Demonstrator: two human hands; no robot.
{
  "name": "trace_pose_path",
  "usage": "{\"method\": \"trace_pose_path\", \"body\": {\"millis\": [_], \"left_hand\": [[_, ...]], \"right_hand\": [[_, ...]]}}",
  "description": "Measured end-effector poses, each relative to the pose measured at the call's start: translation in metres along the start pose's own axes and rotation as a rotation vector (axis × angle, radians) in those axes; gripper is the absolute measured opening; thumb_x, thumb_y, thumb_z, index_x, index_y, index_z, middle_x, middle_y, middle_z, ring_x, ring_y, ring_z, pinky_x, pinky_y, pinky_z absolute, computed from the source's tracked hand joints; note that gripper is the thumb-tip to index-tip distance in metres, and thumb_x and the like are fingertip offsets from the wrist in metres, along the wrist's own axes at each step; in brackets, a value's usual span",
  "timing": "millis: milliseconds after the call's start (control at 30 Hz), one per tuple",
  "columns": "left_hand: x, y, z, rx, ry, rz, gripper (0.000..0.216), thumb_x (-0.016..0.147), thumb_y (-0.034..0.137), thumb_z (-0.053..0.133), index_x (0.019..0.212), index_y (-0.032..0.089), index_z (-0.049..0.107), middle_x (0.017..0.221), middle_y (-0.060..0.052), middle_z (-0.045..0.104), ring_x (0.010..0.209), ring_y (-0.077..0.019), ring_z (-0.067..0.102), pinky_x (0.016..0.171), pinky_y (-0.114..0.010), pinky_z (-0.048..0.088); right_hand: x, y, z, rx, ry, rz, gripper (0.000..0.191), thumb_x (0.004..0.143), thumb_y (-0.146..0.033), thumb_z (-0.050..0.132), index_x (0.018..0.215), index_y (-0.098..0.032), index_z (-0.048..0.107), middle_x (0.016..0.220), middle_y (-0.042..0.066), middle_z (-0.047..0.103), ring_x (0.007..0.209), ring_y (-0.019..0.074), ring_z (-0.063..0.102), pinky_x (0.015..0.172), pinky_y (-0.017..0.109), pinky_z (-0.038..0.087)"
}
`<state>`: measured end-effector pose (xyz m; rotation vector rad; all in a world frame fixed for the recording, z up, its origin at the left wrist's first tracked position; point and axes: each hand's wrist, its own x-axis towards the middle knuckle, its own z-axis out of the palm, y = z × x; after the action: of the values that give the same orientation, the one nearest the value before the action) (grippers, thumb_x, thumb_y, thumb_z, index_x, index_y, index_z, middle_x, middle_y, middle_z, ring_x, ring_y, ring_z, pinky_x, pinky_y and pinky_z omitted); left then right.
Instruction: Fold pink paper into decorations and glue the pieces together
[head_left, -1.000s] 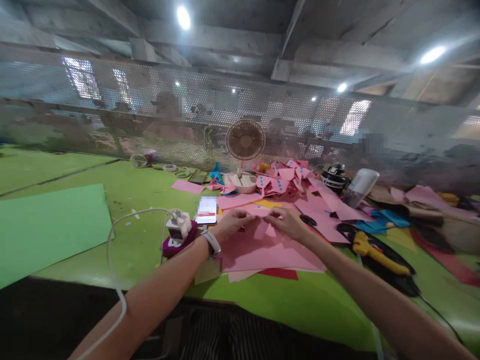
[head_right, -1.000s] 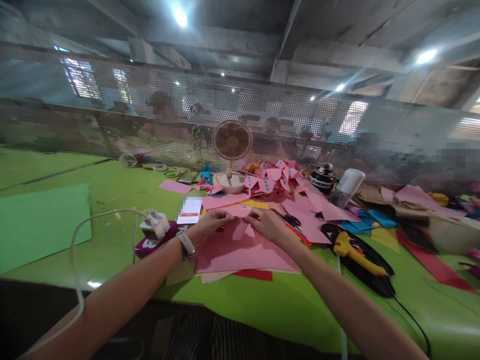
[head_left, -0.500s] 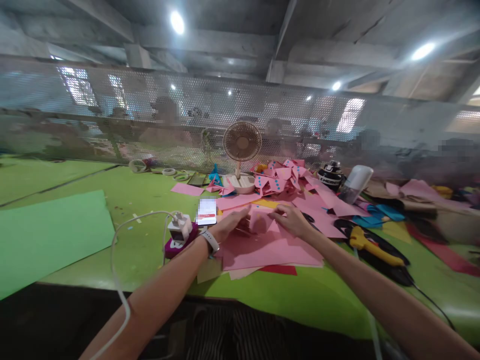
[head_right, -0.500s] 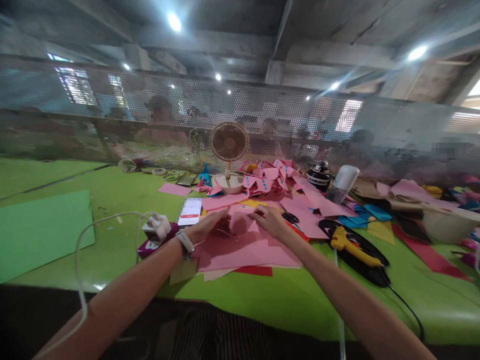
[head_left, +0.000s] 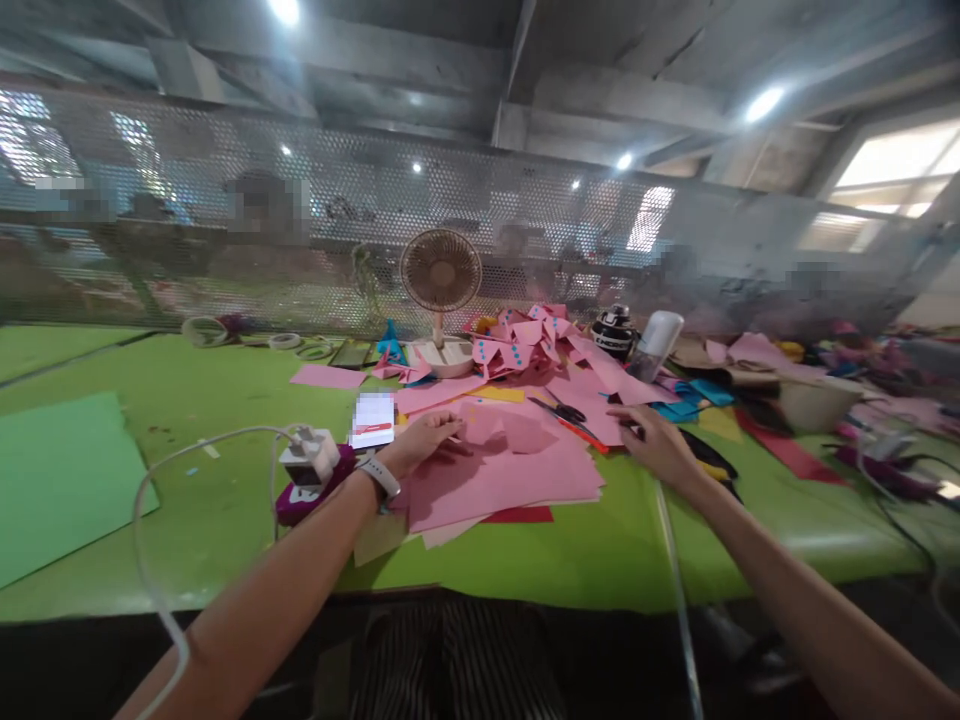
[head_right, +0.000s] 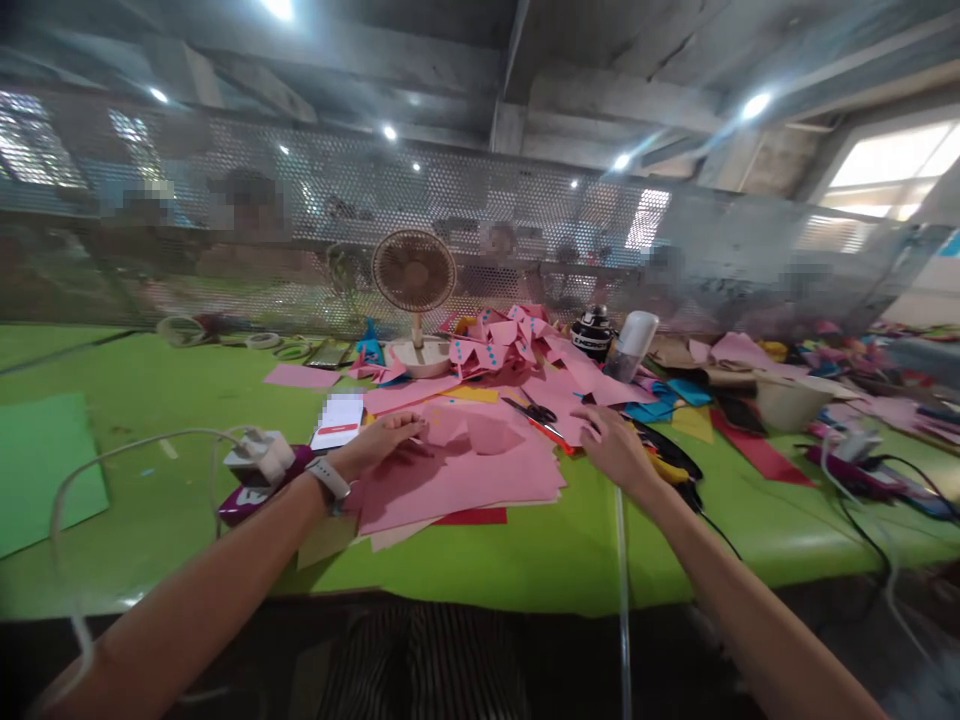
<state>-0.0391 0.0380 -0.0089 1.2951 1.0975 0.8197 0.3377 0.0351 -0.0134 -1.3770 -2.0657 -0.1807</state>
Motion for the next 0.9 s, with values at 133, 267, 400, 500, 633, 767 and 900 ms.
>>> {"method": "trace_pose_path", "body": {"millis": [133, 267, 400, 500, 633, 767, 900], "left_hand": [[0.002, -0.001, 0.001, -0.001, 0.039, 0.029, 0.033, 0.073, 0.045, 0.063, 0.086, 0.019, 0.047, 0.074, -0.003, 0.067, 0.076, -0.0204, 0.068, 0.054, -0.022, 0.048], [0.005, -0.005, -0.001, -0.024, 0.037, 0.030, 0.033, 0.073, 0.043, 0.064, 0.086, 0.017, 0.047, 0.075, -0.006, 0.069, 0.074, -0.0193, 0.068, 0.060, -0.025, 0.050], [0.007, -0.011, -0.002, -0.044, 0.021, 0.022, 0.035, 0.071, 0.044, 0.066, 0.087, 0.018, 0.049, 0.077, -0.007, 0.070, 0.071, -0.0186, 0.068, 0.061, -0.026, 0.051], [0.006, -0.011, -0.001, -0.044, 0.016, 0.004, 0.034, 0.071, 0.045, 0.066, 0.085, 0.018, 0.050, 0.076, -0.006, 0.071, 0.068, -0.0170, 0.067, 0.061, -0.026, 0.051], [0.004, -0.010, 0.002, -0.057, 0.026, -0.024, 0.031, 0.071, 0.042, 0.066, 0.082, 0.018, 0.050, 0.071, -0.005, 0.070, 0.065, -0.0153, 0.066, 0.062, -0.025, 0.050], [0.004, -0.009, 0.004, -0.050, 0.028, -0.035, 0.030, 0.070, 0.042, 0.066, 0.079, 0.018, 0.049, 0.068, -0.004, 0.070, 0.064, -0.0153, 0.066, 0.060, -0.024, 0.048], [0.004, -0.010, 0.003, -0.050, 0.026, -0.033, 0.029, 0.071, 0.041, 0.066, 0.079, 0.018, 0.051, 0.068, -0.003, 0.069, 0.062, -0.0139, 0.065, 0.060, -0.024, 0.048]], "right_hand": [[-0.025, 0.051, -0.027, -0.199, -0.142, 0.226, 0.037, 0.072, -0.025, 0.048, 0.106, -0.016, 0.061, 0.108, 0.011, 0.062, 0.097, 0.0254, 0.058, 0.084, 0.035, 0.042], [-0.039, 0.067, -0.034, -0.352, -0.341, 0.342, 0.034, 0.072, -0.032, 0.050, 0.099, -0.017, 0.063, 0.102, 0.012, 0.063, 0.092, 0.0275, 0.059, 0.076, 0.034, 0.043], [-0.044, 0.064, -0.027, -0.467, -0.378, 0.410, 0.042, 0.071, -0.033, 0.048, 0.108, -0.016, 0.058, 0.106, 0.015, 0.058, 0.091, 0.0305, 0.058, 0.071, 0.038, 0.043], [-0.045, 0.066, -0.019, -0.481, -0.358, 0.406, 0.055, 0.070, -0.031, 0.048, 0.122, -0.015, 0.048, 0.109, 0.018, 0.055, 0.093, 0.0321, 0.056, 0.070, 0.038, 0.043], [-0.045, 0.074, -0.010, -0.454, -0.347, 0.367, 0.052, 0.069, -0.028, 0.048, 0.119, -0.015, 0.049, 0.110, 0.017, 0.053, 0.096, 0.0319, 0.054, 0.072, 0.038, 0.042], [-0.049, 0.074, -0.005, -0.465, -0.258, 0.342, 0.047, 0.069, -0.027, 0.047, 0.115, -0.017, 0.053, 0.109, 0.016, 0.053, 0.093, 0.0323, 0.053, 0.070, 0.039, 0.042], [-0.057, 0.071, -0.008, -0.465, -0.127, 0.358, 0.047, 0.070, -0.029, 0.047, 0.116, -0.018, 0.052, 0.111, 0.015, 0.052, 0.094, 0.0323, 0.053, 0.070, 0.040, 0.043]]}}
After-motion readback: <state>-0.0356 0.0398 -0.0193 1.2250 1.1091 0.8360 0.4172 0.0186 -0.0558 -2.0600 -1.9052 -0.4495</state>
